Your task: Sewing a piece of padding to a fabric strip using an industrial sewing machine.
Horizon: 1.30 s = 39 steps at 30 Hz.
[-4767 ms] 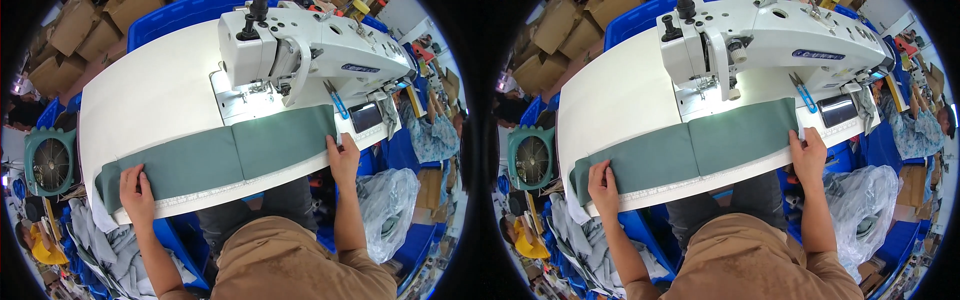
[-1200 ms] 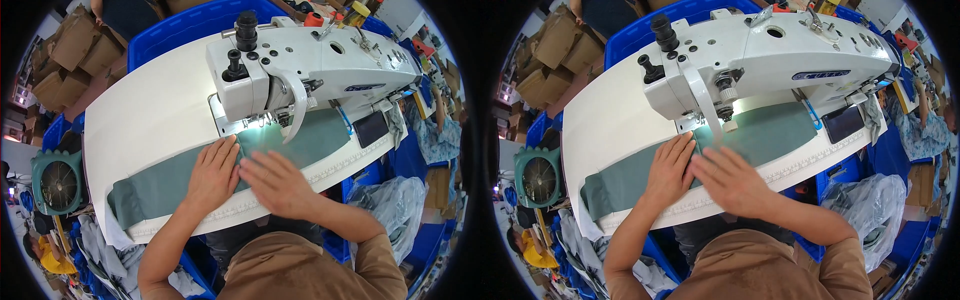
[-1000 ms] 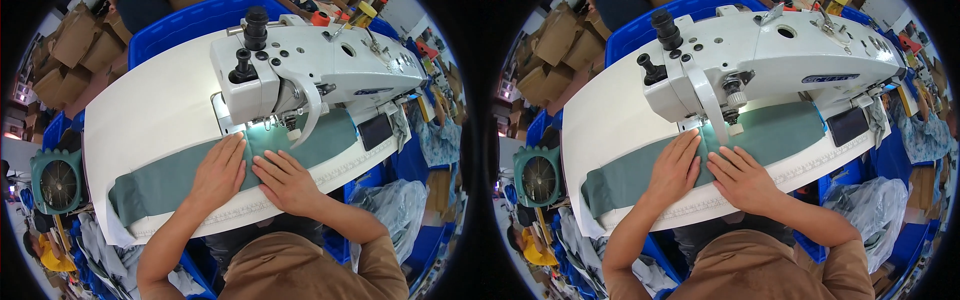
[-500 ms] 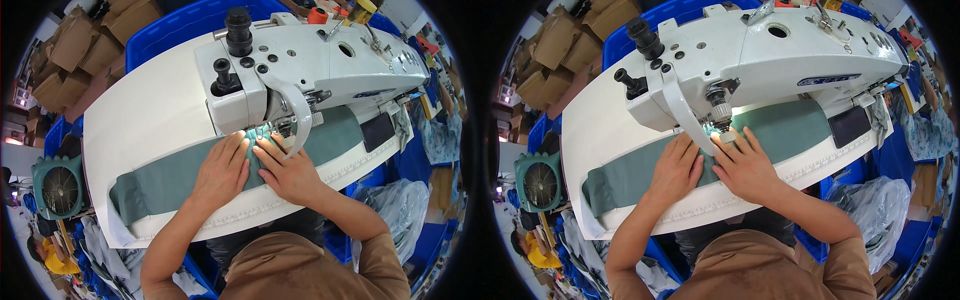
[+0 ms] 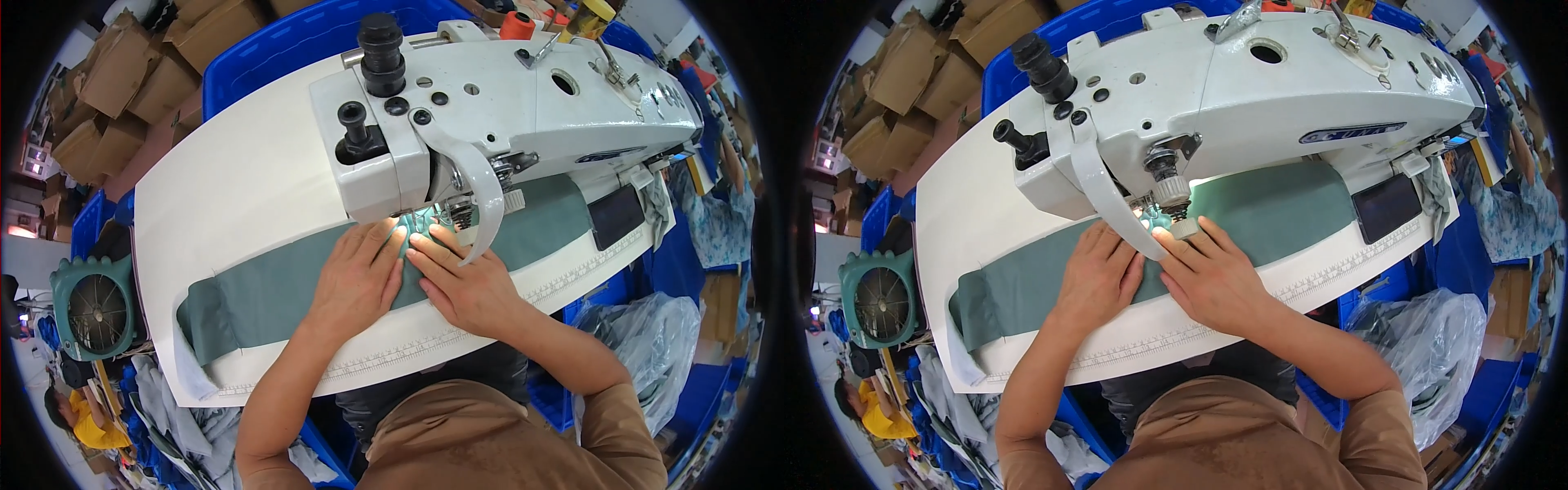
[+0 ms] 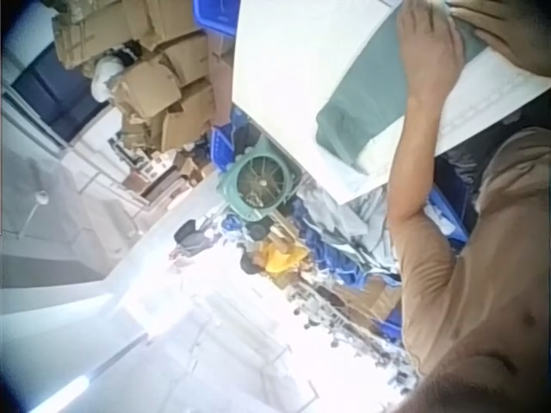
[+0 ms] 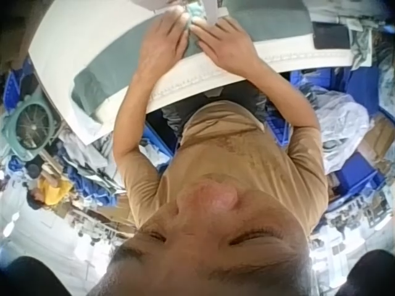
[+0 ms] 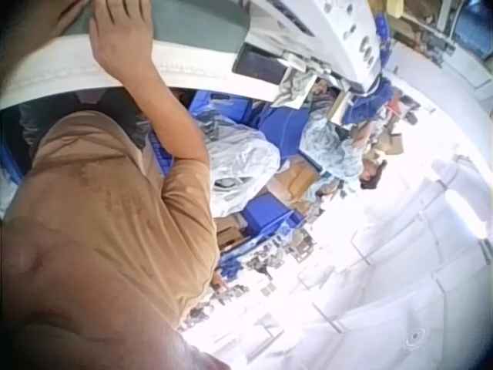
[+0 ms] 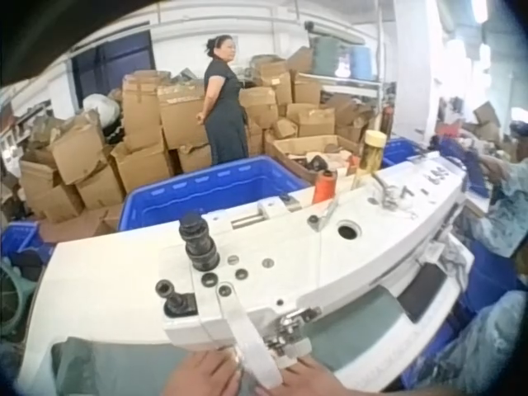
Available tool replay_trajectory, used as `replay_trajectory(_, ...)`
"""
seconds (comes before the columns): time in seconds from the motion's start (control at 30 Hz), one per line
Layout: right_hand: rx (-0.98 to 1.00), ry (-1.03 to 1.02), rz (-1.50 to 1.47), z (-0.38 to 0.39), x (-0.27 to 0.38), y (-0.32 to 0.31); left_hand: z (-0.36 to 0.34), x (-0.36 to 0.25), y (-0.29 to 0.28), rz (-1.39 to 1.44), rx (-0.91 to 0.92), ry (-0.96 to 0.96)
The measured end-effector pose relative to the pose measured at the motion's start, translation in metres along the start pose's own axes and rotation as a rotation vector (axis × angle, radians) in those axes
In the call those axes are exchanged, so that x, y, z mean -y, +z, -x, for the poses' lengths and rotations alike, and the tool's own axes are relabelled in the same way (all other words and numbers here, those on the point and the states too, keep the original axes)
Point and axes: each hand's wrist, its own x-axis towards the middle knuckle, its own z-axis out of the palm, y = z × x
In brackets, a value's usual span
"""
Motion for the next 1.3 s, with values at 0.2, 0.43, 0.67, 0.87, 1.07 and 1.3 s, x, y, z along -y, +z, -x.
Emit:
replay_trajectory(0.2,0.011,0.01,-0.007,-0.002,0.001,0.0,0.001,0.002,0.0,0.018,-0.006,-0.016)
replay_trajectory(0.43,-0.008,0.006,0.012,0.001,-0.001,0.001,-0.001,-0.001,0.0,0.043,-0.006,-0.028)
replay_trajectory(0.67,0.05,0.018,0.055,0.005,-0.003,0.001,0.002,0.0,0.006,0.023,-0.031,-0.015)
replay_trajectory(0.87,-0.025,-0.045,0.055,-0.004,0.003,0.002,0.003,0.005,-0.002,0.02,-0.023,-0.015)
replay_trajectory(1.07,0.007,-0.03,0.079,-0.001,0.001,0.0,-0.002,0.002,-0.004,-0.011,0.004,-0.031)
replay_trajectory(1.3,0.006,-0.04,0.038,0.001,-0.001,-0.001,0.002,0.003,0.001,-0.004,-0.009,-0.019)
